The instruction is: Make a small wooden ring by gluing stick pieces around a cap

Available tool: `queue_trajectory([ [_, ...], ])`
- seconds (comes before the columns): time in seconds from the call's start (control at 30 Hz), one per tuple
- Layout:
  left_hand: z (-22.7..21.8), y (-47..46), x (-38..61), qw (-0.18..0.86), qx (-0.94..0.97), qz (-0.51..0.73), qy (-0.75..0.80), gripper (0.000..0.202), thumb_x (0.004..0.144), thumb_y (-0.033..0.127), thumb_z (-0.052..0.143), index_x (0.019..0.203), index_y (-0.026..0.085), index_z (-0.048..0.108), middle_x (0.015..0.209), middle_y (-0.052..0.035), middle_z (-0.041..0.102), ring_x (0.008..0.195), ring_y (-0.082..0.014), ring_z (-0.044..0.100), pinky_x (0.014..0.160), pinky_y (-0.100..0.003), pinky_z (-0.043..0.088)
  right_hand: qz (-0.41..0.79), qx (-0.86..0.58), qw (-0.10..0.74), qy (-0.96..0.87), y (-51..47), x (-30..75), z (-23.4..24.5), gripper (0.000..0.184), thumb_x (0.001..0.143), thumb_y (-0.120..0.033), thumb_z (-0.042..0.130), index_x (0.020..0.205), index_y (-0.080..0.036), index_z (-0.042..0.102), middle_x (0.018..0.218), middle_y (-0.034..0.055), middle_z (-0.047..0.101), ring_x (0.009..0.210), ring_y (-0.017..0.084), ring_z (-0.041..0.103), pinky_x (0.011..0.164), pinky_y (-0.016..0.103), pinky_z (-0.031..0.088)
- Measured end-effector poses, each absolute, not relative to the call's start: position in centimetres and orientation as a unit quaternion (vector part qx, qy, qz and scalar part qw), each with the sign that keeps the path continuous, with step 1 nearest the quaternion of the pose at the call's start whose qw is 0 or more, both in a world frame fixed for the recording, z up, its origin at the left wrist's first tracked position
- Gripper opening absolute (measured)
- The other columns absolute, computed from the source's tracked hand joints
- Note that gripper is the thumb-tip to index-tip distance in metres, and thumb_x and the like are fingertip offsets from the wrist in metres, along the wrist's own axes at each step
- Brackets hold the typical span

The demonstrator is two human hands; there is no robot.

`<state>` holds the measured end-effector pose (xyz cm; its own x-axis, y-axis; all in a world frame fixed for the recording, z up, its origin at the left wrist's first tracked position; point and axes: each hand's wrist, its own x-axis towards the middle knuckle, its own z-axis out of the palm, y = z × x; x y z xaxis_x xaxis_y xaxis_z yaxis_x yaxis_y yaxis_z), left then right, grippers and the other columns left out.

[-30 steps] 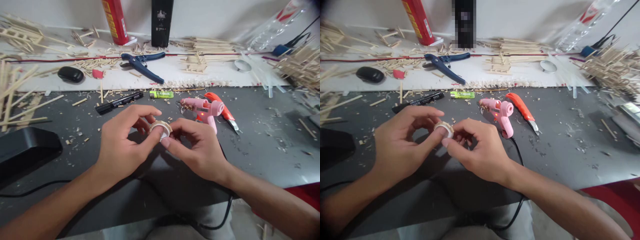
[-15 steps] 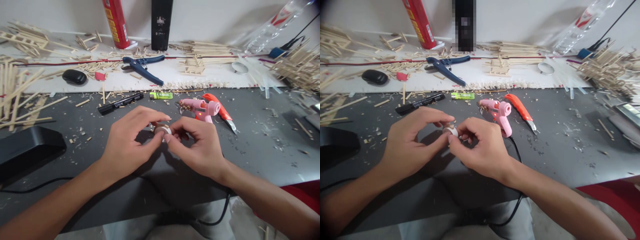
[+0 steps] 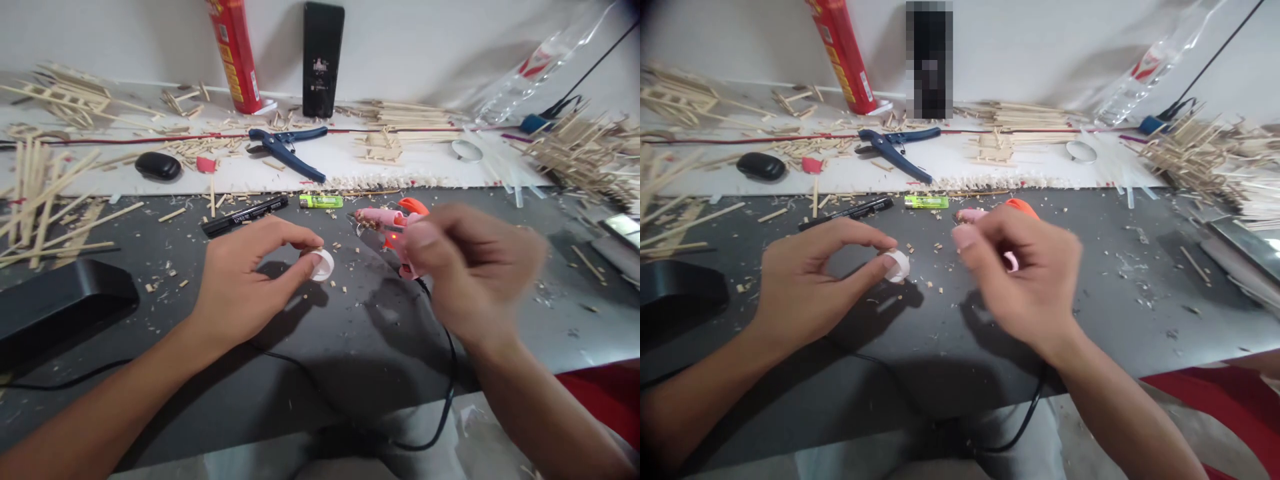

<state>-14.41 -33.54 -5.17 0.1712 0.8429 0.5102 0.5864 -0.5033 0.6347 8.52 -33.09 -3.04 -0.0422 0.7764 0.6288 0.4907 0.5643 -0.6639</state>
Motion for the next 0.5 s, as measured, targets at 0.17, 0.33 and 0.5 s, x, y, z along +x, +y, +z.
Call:
queue_trajectory([
  [0.17, -5.2, -33.2, -14.6, 0.163, 0.741, 0.444, 0.476, 0.01, 0.09, 0.015, 0.078, 0.092, 0.025, 0.076, 0.095, 0.0076, 0.079, 0.089, -0.01, 0.073, 0.089, -0.019, 0.054, 0.105, -0.575, 0.502, -0.637, -32.5, 13.4, -4.7, 0.029, 0.096, -0.038, 0.069, 0.072, -0.026, 0.058, 0.062, -0.0025, 0.051, 0.055, 0.015, 0.042, 0.053, 0.031, 0.035],
  [0.33, -5.2, -32.9, -14.6, 0.199, 0.727, 0.453, 0.476, 0.01, 0.089, 0.014, 0.076, 0.091, 0.024, 0.076, 0.093, 0.0066, 0.078, 0.086, -0.0104, 0.072, 0.085, -0.02, 0.055, 0.214, -0.643, 0.323, -0.661, -31.7, 15.4, -7.6, 0.026, 0.089, -0.048, 0.075, 0.101, -0.025, 0.07, 0.078, 0.0007, 0.071, 0.062, 0.019, 0.062, 0.061, 0.034, 0.048],
  [0.5, -5.3, -32.8, -14.7, 0.238, 0.717, 0.444, 0.482, 0.006, 0.089, 0.02, 0.074, 0.091, 0.025, 0.076, 0.09, 0.0041, 0.077, 0.084, -0.0142, 0.071, 0.083, -0.026, 0.056, 0.194, -0.624, 0.287, -0.701, -30.4, 13.7, -7.7, 0.038, 0.084, -0.045, 0.077, 0.059, -0.024, 0.058, 0.051, -0.0019, 0.059, 0.049, 0.017, 0.054, 0.051, 0.031, 0.038],
])
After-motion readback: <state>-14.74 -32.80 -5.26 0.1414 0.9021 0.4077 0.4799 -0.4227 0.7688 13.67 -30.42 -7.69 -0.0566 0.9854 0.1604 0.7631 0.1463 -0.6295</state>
